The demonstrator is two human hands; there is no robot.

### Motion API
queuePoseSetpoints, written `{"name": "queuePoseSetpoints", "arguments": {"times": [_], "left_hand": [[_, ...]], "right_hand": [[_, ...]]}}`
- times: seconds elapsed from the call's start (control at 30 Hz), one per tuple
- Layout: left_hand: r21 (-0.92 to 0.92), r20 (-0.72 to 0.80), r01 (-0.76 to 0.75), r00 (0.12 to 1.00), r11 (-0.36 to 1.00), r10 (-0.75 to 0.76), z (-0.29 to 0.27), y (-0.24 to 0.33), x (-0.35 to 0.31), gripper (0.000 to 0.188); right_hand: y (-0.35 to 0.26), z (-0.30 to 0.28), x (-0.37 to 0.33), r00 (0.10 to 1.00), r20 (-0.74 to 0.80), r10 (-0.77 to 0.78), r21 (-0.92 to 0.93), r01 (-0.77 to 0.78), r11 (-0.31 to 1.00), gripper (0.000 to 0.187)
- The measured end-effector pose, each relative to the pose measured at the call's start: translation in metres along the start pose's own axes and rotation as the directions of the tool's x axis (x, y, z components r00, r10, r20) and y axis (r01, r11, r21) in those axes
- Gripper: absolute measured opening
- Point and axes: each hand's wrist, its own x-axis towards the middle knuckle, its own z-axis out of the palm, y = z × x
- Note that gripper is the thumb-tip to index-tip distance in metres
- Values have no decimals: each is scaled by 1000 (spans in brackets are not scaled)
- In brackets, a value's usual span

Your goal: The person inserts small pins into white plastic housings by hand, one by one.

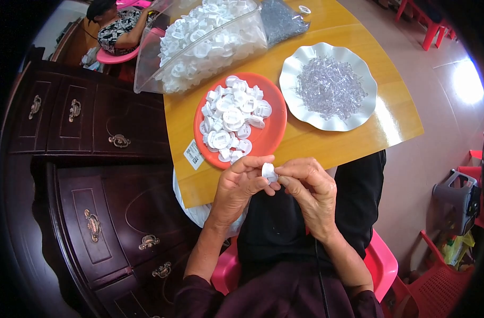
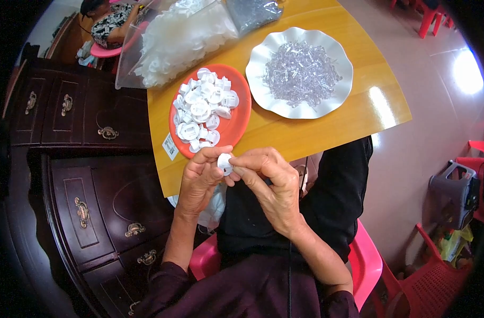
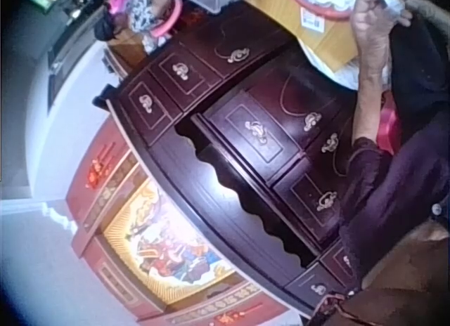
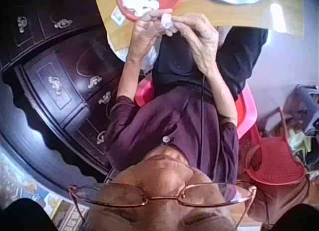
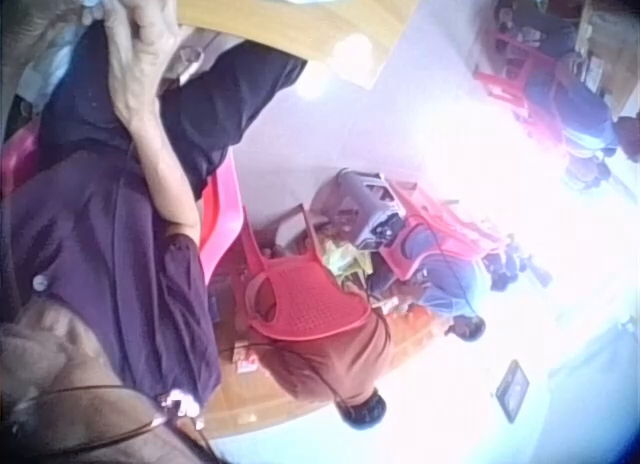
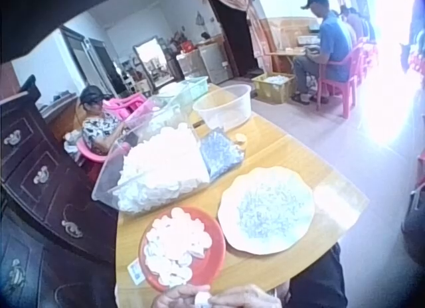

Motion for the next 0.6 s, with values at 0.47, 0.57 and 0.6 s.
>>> {"name": "queuePoseSetpoints", "arguments": {"times": [0.47, 0.57, 0.6], "left_hand": [[71, 7, -48, 999, 996, 48, 4, 0, -1, 41], [75, 32, -77, 997, 994, 75, 4, -2, 1, 42], [91, 48, -87, 995, 992, 83, 3, -3, 2, 42]], "right_hand": [[-3, -11, 1, 960, 79, 268, 187, -278, 942, 7], [-1, -13, 3, 979, 99, 181, 174, -196, 965, 5], [-1, -14, 3, 980, 94, 177, 170, -191, 967, 5]]}}
